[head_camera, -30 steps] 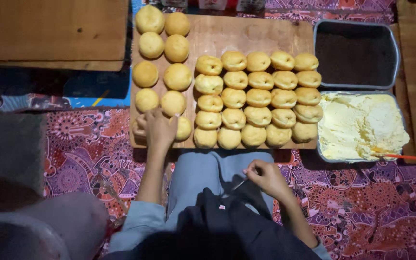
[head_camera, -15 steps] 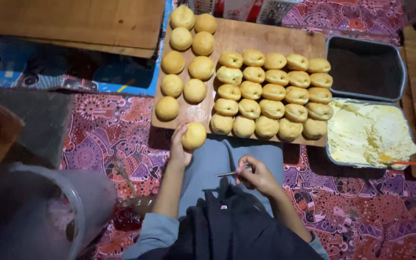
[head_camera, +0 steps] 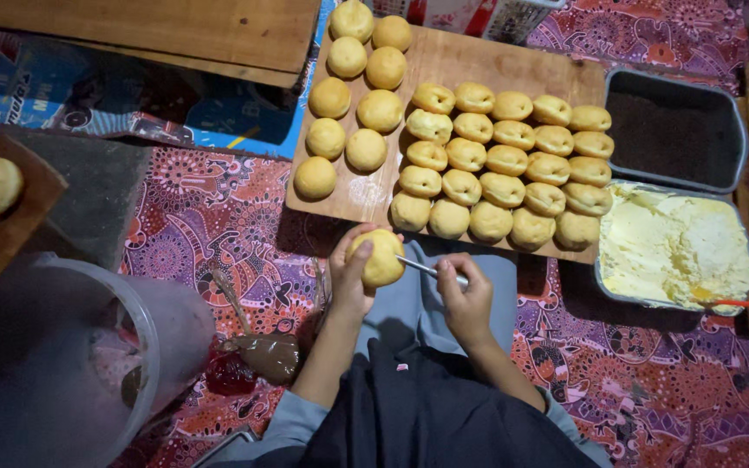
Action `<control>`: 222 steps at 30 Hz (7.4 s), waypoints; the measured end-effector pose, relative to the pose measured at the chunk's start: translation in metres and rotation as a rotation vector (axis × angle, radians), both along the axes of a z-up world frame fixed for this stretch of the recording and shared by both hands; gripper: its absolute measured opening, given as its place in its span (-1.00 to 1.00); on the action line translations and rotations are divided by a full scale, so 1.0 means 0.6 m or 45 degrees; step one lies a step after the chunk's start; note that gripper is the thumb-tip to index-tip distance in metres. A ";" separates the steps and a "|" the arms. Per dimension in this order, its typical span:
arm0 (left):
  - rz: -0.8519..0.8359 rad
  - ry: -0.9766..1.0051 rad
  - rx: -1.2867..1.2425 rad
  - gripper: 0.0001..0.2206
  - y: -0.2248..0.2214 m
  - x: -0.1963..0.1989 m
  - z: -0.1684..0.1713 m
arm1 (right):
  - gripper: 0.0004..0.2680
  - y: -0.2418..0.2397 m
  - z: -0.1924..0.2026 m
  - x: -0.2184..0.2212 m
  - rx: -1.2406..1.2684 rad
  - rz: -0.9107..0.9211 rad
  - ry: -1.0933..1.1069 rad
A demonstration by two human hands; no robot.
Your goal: The person pokes holes into small round pastries using a metal tool, then fills them with a brown paste from a piping bag. The pastries are arranged on a wooden board.
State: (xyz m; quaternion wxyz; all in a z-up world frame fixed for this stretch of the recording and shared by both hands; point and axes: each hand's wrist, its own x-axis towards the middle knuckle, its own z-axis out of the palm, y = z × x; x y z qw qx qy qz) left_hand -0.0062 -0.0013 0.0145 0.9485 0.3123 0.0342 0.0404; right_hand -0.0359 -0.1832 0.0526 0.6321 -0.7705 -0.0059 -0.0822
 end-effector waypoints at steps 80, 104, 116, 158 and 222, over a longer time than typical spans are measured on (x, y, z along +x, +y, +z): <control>-0.237 -0.111 2.598 -0.30 0.076 0.382 -0.063 | -0.86 -0.250 -0.067 0.001 -0.291 -0.428 0.340; -0.030 0.240 -0.116 -0.63 -0.031 0.051 0.027 | -0.93 0.000 0.022 0.013 -0.328 -0.159 -0.379; -0.007 0.086 0.406 -0.68 -0.088 0.026 0.049 | -0.85 -0.002 -0.038 0.063 -0.613 -0.133 -0.545; -0.641 0.010 2.002 -0.68 0.074 0.469 -0.149 | -0.76 -0.186 -0.061 0.075 -0.198 -0.523 0.117; -0.164 -0.101 0.556 -0.71 -0.074 0.036 0.080 | -0.87 -0.017 0.043 0.030 -0.691 -0.136 -0.577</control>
